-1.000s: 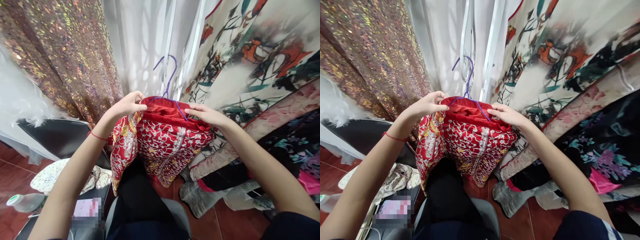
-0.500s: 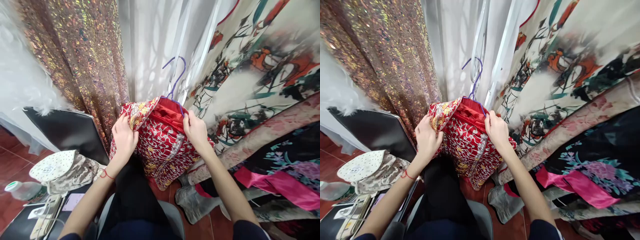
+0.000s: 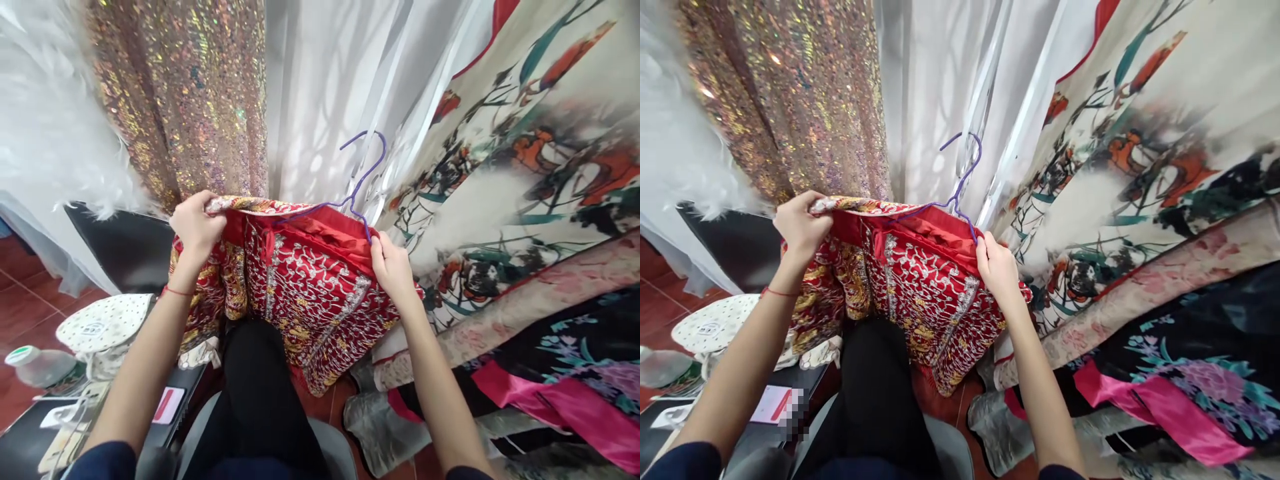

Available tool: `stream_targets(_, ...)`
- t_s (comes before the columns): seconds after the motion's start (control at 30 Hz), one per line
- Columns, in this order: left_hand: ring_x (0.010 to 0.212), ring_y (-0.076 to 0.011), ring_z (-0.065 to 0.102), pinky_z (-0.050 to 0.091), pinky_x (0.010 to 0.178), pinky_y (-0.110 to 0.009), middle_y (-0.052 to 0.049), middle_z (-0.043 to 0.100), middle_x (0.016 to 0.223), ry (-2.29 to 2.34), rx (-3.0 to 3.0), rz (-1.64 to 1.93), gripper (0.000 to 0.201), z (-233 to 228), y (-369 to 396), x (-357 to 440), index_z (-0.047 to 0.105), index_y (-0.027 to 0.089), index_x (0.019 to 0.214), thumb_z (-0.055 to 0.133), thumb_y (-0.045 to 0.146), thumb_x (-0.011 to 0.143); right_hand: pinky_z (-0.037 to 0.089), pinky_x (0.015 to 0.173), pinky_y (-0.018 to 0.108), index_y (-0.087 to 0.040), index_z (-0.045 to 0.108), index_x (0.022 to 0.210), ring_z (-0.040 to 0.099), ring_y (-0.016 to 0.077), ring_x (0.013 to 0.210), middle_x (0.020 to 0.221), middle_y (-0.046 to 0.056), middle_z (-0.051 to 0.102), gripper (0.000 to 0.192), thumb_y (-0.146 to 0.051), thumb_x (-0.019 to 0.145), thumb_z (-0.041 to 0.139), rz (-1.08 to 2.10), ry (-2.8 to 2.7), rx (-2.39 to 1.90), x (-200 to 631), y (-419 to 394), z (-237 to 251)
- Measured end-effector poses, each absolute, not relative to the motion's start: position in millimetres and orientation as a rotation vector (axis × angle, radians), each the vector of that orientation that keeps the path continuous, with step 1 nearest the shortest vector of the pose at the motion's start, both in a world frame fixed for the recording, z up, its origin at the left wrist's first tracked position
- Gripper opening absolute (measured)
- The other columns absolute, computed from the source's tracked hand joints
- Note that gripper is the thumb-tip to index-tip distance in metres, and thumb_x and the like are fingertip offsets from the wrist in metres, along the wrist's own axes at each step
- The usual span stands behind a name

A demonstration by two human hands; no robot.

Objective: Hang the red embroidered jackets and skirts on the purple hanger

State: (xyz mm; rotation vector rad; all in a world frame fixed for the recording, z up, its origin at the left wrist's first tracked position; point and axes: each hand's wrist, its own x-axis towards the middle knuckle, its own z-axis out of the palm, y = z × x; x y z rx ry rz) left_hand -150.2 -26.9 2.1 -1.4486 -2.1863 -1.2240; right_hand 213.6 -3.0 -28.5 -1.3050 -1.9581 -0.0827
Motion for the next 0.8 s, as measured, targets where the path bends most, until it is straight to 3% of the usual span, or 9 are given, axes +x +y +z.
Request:
stream_targets(0.1, 0.084, -0.0240, 0.059, 0.037, 0.069, -0.030, -0.004, 0.067, 0.080, -2.113, -1.594, -1.209, 0.031, 37.3, -9.7, -155.7, 0.070, 0.021, 0.092, 0.052, 0.027, 0.067, 0.034, 0.062, 0.033, -0.027, 0.042, 0.077, 0.052, 0.0223, 0.058, 0.061, 0.001, 0.049, 0.028, -0.044, 0.098, 0.031, 0.002, -1.910, -1.272, 220.7, -3.3, -28.8)
stream_targets(0.2, 0.073, -0.0202, 0.054, 0.036, 0.065, -0.028, -0.002, 0.061, 0.070, -2.120, -2.147, -0.897, 0.027, 57.0, 12.5, -165.0, 0.067, 0.019, 0.079, 0.050, 0.029, 0.061, 0.036, 0.063, 0.033, -0.028, 0.041, 0.076, 0.049, 0.0214, 0.058, 0.058, -0.001, 0.045, 0.033, -0.049, 0.099, 0.032, 0.100, -1.793, -1.290, 231.0, -6.0, -27.1)
stream_targets(0.3, 0.077, -0.0203, 0.057, 0.040, 0.068, -0.026, -0.001, 0.066, 0.079, -2.125, -2.513, -0.672, 0.033, 48.6, 28.4, -172.4, 0.067, 0.019, 0.085, 0.059, 0.036, 0.058, 0.044, 0.073, 0.034, -0.026, 0.054, 0.083, 0.058, 0.0230, 0.071, 0.069, 0.002, 0.058, 0.038, -0.054, 0.100, 0.035, 0.293, -1.855, -1.248, 241.9, -5.0, -21.9)
stream_targets(0.37, 0.084, -0.0197, 0.059, 0.043, 0.074, -0.024, -0.002, 0.068, 0.092, -2.079, -2.641, -0.744, 0.043, 31.0, 32.6, -173.4, 0.067, 0.019, 0.096, 0.066, 0.046, 0.062, 0.048, 0.090, 0.037, -0.024, 0.063, 0.098, 0.065, 0.0255, 0.093, 0.092, 0.006, 0.070, 0.040, -0.056, 0.099, 0.039, 0.506, -2.004, -1.157, 248.1, -2.3, -18.3)
stream_targets(0.47, 0.083, -0.0157, 0.056, 0.042, 0.076, -0.022, -0.001, 0.066, 0.094, -1.988, -2.747, -1.004, 0.048, 1.8, 33.9, -172.6, 0.065, 0.018, 0.099, 0.062, 0.060, 0.075, 0.043, 0.108, 0.040, -0.023, 0.066, 0.118, 0.063, 0.0274, 0.113, 0.119, 0.006, 0.071, 0.046, -0.058, 0.099, 0.043, 0.692, -2.102, -1.081, 254.5, 0.0, -16.7)
stream_targets(0.63, 0.064, -0.0130, 0.043, 0.036, 0.064, -0.025, 0.001, 0.052, 0.066, -1.941, -2.590, -1.125, 0.056, -11.6, 30.5, -169.9, 0.055, 0.018, 0.070, 0.039, 0.068, 0.089, 0.044, 0.109, 0.041, -0.024, 0.069, 0.122, 0.065, 0.0268, 0.108, 0.118, 0.005, 0.073, 0.051, -0.061, 0.098, 0.044, 0.679, -2.030, -1.089, 256.6, -4.7, -19.2)
stream_targets(0.8, 0.076, -0.0178, 0.058, 0.042, 0.075, -0.030, -0.004, 0.070, 0.089, -1.630, -2.612, -1.003, 0.055, 7.2, 14.0, -111.3, 0.070, 0.020, 0.099, 0.040, 0.065, 0.094, 0.045, 0.109, 0.041, -0.026, 0.070, 0.121, 0.066, 0.0263, 0.110, 0.117, 0.003, 0.074, 0.049, -0.061, 0.098, 0.044, 0.681, -2.015, -1.056, 248.9, -5.7, -22.2)
